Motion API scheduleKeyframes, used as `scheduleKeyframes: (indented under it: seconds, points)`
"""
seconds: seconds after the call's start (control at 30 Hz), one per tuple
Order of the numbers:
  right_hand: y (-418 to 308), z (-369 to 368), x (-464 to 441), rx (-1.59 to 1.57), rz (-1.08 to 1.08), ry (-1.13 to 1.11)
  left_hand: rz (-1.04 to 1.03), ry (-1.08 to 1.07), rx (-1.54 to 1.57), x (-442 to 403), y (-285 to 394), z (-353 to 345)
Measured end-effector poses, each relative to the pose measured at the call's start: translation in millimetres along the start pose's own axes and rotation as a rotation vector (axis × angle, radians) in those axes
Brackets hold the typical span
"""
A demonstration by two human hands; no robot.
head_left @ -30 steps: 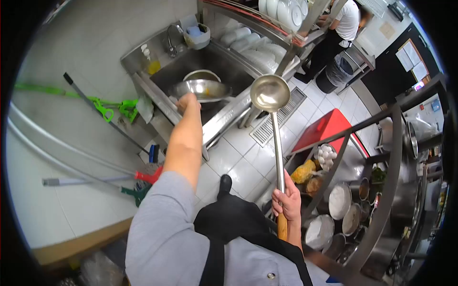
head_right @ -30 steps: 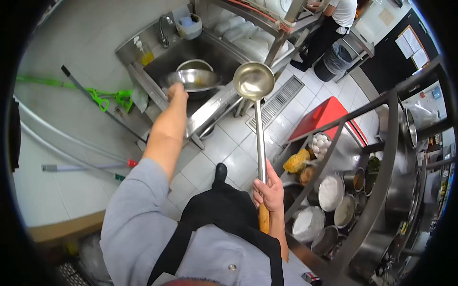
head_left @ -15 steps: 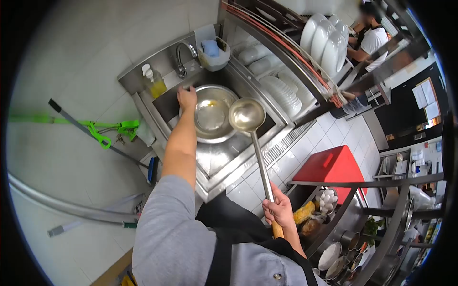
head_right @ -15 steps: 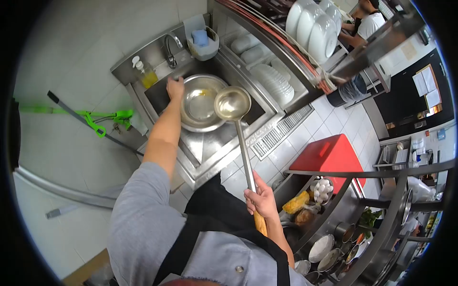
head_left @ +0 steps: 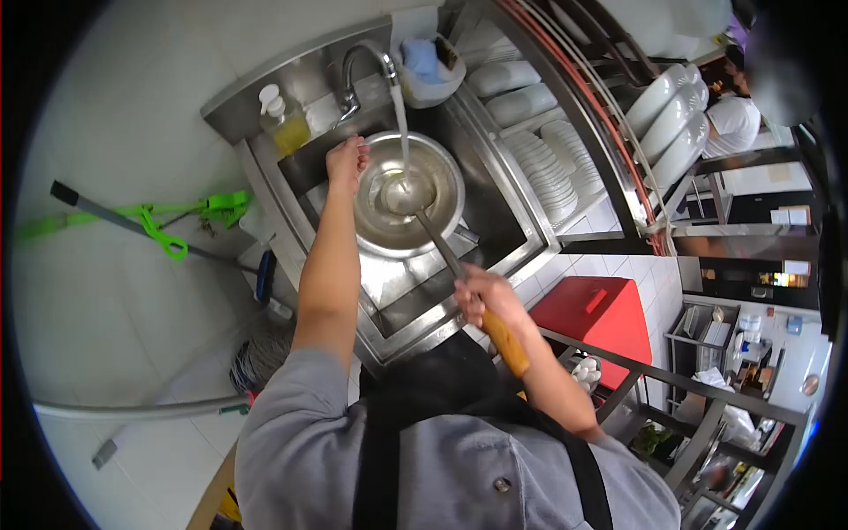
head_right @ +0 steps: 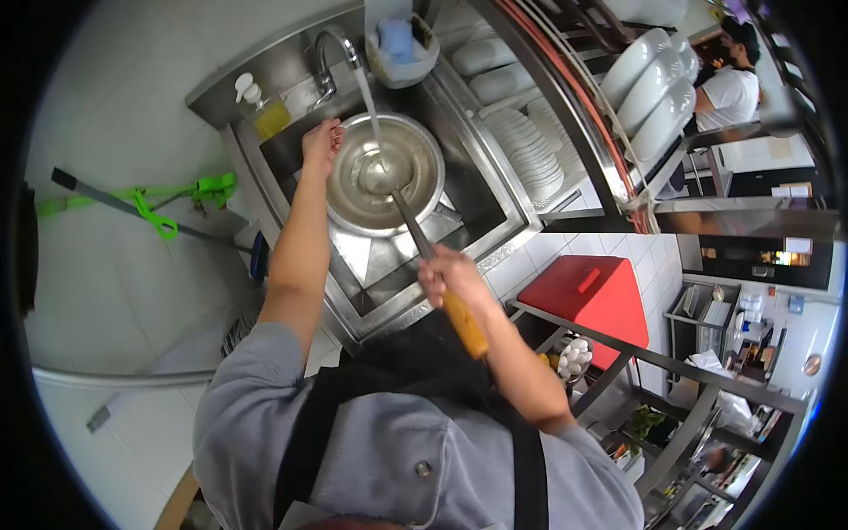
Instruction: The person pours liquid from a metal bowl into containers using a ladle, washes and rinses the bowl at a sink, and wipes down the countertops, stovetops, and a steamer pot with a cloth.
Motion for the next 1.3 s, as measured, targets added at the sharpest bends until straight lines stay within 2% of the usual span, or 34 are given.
scheduleKeyframes:
  seconds: [0.03, 0.13, 0.17, 0.23, 0.3, 0.37, 0.4, 0.47, 0.5, 0.53, 0.6, 0.67, 0.7, 0.73, 0.77, 0.83, 0.9, 1.0, 1.1, 1.13, 1.17, 1.2, 1.23, 1.3]
  points:
    - [-3.4, -0.5, -10.7, -0.04, -0.065, 0.016, -0.055, 0.018, -0.094, 13.2, 5.5, 8.5]
    - [-26.9, -10.3, -24.7, 0.288, -0.078, 0.006, -0.097, 0.046, -0.088, 63.2, 6.0, 34.3]
    - [-24.8, -10.6, -24.5, 0.296, -0.091, -0.01, -0.138, 0.031, -0.136, 80.9, 7.8, 38.9]
    - [-42.0, -9.4, -20.8, 0.91, 0.127, 0.037, -0.106, 0.053, -0.212, 114.0, -10.9, 51.3]
    - [-42.9, 3.9, -23.0, 0.912, 0.137, -0.009, -0.004, 0.034, -0.315, 147.6, -36.2, 52.7]
    - [-41.4, 8.0, -24.3, 0.267, -0.065, -0.154, 0.175, -0.034, -0.409, 171.0, -68.5, 38.1]
    - [-41.0, 8.6, -29.8, 0.101, -0.138, -0.235, 0.273, -0.109, -0.454, 184.3, -80.8, 18.1]
    - [-46.6, 0.9, -32.7, 0.087, -0.153, -0.247, 0.435, -0.173, -0.334, 189.6, -102.7, -23.5]
    - [-48.6, -7.1, -33.1, 0.071, -0.162, -0.248, 0.423, -0.167, -0.336, 180.1, -109.0, -39.1]
    - [-55.6, -15.3, -30.5, 0.277, -0.107, -0.185, 0.381, -0.105, -0.261, 163.2, -114.0, -49.7]
    - [-58.8, -23.3, -34.8, 0.684, 0.041, -0.217, 0.323, -0.058, -0.188, 119.3, -116.3, -63.0]
    - [-75.1, -33.1, -31.4, 1.058, 0.243, -0.264, 0.393, 0.098, -0.075, 74.0, -127.5, -57.4]
    - [-87.6, -39.6, -26.3, 1.243, 0.354, -0.283, 0.385, 0.092, -0.075, 60.0, -125.3, -62.4]
    - [-100.1, -46.9, -13.9, 1.276, 0.21, -0.339, 0.317, 0.037, -0.152, 45.4, -116.5, -69.7]
    - [-114.6, -44.6, -21.2, 1.279, 0.218, -0.339, 0.248, -0.015, -0.228, 33.2, -108.5, -75.3]
    - [-162.3, -46.0, -39.5, 1.438, 0.462, -0.251, 0.276, -0.097, -0.114, 19.7, -103.8, -83.1]
    - [-229.2, -56.5, -56.0, 1.252, 0.867, -0.09, 0.285, -0.096, -0.127, 29.7, -92.7, -92.7]
    - [-317.0, -86.3, -103.1, 1.308, 1.086, 0.102, 0.284, -0.004, -0.223, 32.9, -89.8, -92.2]
    - [-366.4, -125.0, -184.4, 1.49, 1.249, 0.214, 0.195, 0.034, -0.296, 57.9, -78.0, -83.8]
    - [-372.5, -136.0, -213.9, 1.485, 1.248, 0.187, 0.11, 0.007, -0.345, 65.5, -71.8, -80.7]
    - [-372.5, -141.1, -249.1, 1.616, 1.138, 0.252, 0.03, -0.019, -0.396, 75.9, -67.1, -78.7]
    - [-370.9, -145.1, -276.4, 1.742, 1.02, 0.316, 0.059, 0.011, -0.289, 94.6, -62.9, -81.9]
    - [-371.2, -155.0, -288.4, 1.741, 1.016, 0.29, 0.063, 0.033, -0.289, 108.1, -57.2, -80.5]
    - [-363.9, -155.1, -316.6, 1.98, 0.762, 0.373, 0.21, -0.075, -0.298, 133.9, -63.2, -87.6]
Point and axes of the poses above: each hand's wrist, its own x-axis away from the middle knuckle, its own z-axis out of the back of the hand, y = z × x, the point moved 9 cm from there along -x, towards the middle knuckle, and after that the axes turned 1 degree about x, right-handed, at the moved point
